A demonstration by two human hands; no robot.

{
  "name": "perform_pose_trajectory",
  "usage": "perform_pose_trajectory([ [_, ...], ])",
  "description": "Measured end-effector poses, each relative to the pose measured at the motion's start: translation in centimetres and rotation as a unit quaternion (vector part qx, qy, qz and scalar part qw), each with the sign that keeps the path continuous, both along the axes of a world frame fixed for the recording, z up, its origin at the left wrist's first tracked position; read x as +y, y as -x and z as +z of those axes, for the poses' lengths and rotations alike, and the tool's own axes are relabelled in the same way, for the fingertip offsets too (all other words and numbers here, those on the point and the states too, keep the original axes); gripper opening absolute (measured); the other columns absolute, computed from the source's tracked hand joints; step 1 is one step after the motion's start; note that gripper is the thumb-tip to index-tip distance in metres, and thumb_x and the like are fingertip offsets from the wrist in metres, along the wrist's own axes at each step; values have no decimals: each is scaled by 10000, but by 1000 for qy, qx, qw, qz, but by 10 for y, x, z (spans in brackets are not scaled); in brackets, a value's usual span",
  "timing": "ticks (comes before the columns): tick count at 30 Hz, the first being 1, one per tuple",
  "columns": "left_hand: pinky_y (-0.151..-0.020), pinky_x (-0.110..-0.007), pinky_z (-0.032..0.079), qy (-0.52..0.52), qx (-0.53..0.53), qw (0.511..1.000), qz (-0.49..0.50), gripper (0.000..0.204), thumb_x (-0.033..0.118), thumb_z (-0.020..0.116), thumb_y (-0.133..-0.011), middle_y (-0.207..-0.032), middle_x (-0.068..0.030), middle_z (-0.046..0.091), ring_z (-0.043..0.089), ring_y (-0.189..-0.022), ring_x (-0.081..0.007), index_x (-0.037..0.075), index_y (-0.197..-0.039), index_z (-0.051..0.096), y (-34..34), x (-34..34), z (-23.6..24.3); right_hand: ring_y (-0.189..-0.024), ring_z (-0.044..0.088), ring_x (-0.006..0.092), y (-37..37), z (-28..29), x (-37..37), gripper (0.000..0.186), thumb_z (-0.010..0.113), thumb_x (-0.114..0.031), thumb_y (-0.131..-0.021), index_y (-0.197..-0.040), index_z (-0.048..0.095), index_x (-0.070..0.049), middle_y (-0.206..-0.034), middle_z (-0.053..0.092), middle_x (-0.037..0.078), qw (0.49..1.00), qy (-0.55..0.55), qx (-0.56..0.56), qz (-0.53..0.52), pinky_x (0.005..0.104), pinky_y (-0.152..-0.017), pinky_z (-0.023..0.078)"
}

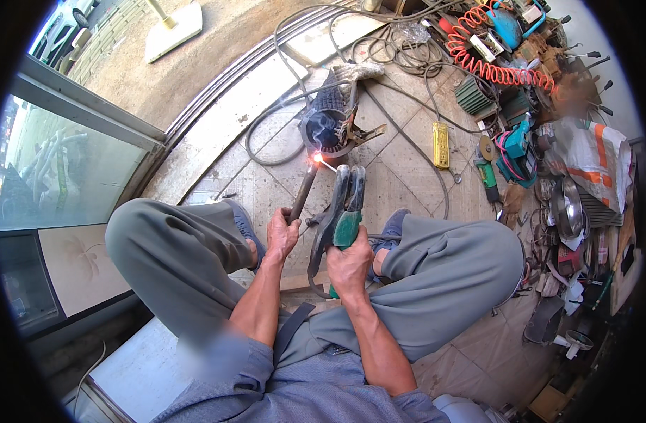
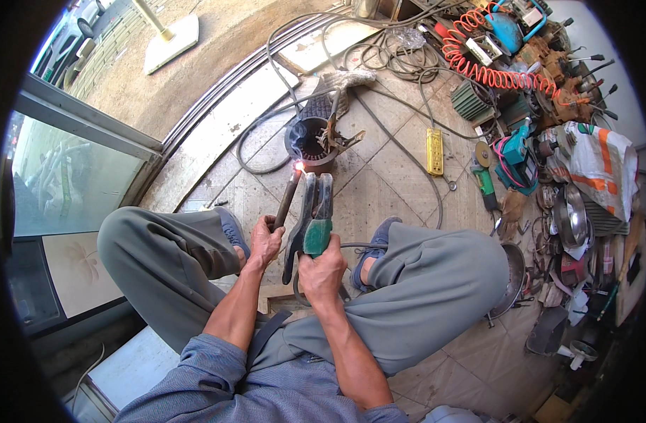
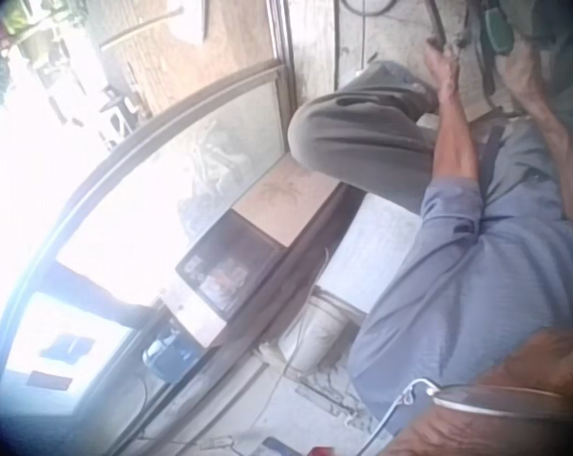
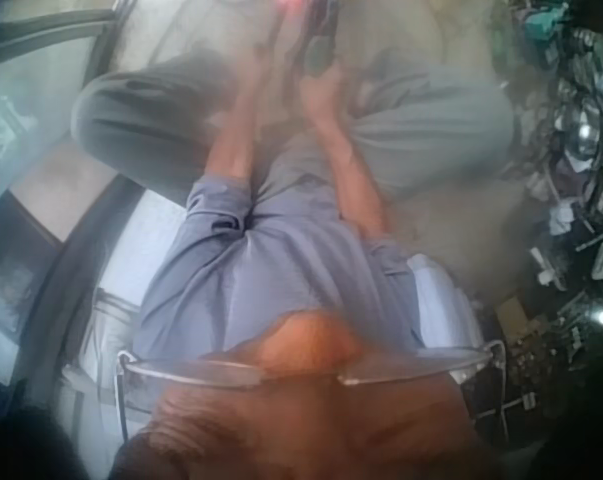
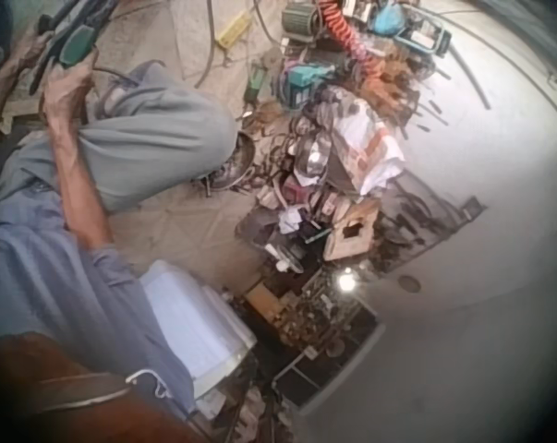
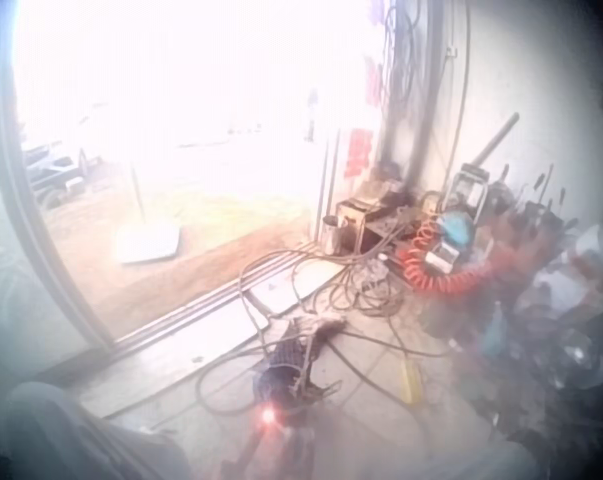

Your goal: The person sits on the floor and uses a welding torch to weld a metal object held in a clamp. Sparks fly as the person repeatedly applies the welding rod to the metal piece.

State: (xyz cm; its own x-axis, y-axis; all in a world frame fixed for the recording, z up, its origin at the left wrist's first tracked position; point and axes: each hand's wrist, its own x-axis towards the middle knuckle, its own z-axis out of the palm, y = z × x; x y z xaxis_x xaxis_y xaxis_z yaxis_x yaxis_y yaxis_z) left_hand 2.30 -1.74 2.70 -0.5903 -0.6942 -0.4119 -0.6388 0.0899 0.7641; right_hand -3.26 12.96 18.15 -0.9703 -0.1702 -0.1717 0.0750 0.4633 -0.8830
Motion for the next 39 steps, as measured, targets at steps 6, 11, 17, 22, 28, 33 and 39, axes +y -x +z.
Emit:
perform_pose_trajectory([
  [6, -804, -393, 530, -1, 2, 1000, 1, 355, 137, 725, -832, -935, -182, 709, 691, -861, -284, -8, -1132, 603, -2, 0, -5, -751, 683, 434, 0, 1, -1, 311, 700, -23, -730, -1005, 557, 5, -749, 655, 230, 1000, -6, -3, -4, 463, -689, 515],
  [11, -803, -395, 530, -2, 7, 1000, 2, 351, 134, 721, -832, -930, -178, 708, 689, -854, -282, -8, -1130, 603, -1, 0, -5, -748, 682, 434, 1, -1, -1, 310, 694, -21, -728, -1005, 558, 8, -748, 654, 231, 1000, 0, -8, -5, 463, -681, 514],
  [17, -788, -362, 531, -20, 4, 1000, 14, 335, 127, 729, -831, -914, -140, 717, 683, -842, -230, -13, -1113, 613, 1, 0, 1, -780, 712, 393, 1, 0, 0, 376, 732, -8, -725, -1054, 552, 26, -805, 685, 230, 1000, -22, -11, 12, 436, -698, 531],
  [22, -925, -404, 506, 6, 27, 1000, -5, 427, 149, 732, -848, -1141, -208, 673, 650, -1073, -305, 1, -1217, 576, 7, 7, 14, -849, 732, 333, 4, 6, 1, 429, 756, 37, -733, -1096, 528, 64, -898, 707, 238, 999, 11, -50, 9, 403, -739, 553],
  [28, -1017, -435, 446, 1, 1, 1000, 19, 515, 154, 723, -857, -1232, -241, 594, 572, -1187, -332, 20, -1300, 498, -8, 3, -30, -866, 716, 356, 1, 1, -3, 444, 788, -14, -736, -1082, 518, 53, -915, 691, 220, 997, -36, -59, 22, 411, -747, 549],
  [33, -817, -407, 506, -35, 18, 999, -16, 335, 129, 710, -872, -986, -118, 658, 626, -886, -248, 10, -1160, 587, -10, -7, -37, -794, 689, 417, 1, -2, 1, 393, 766, -45, -729, -1052, 546, 2, -832, 663, 209, 1000, -9, 8, 11, 448, -677, 525],
  [39, -781, -389, 523, -1, 34, 999, -14, 296, 145, 733, -833, -906, -157, 706, 687, -839, -284, 12, -1079, 638, -8, -4, -21, -796, 684, 430, 1, -13, 4, 333, 698, -18, -734, -1035, 553, -15, -796, 643, 217, 1000, -8, 22, -6, 449, -685, 521],
])
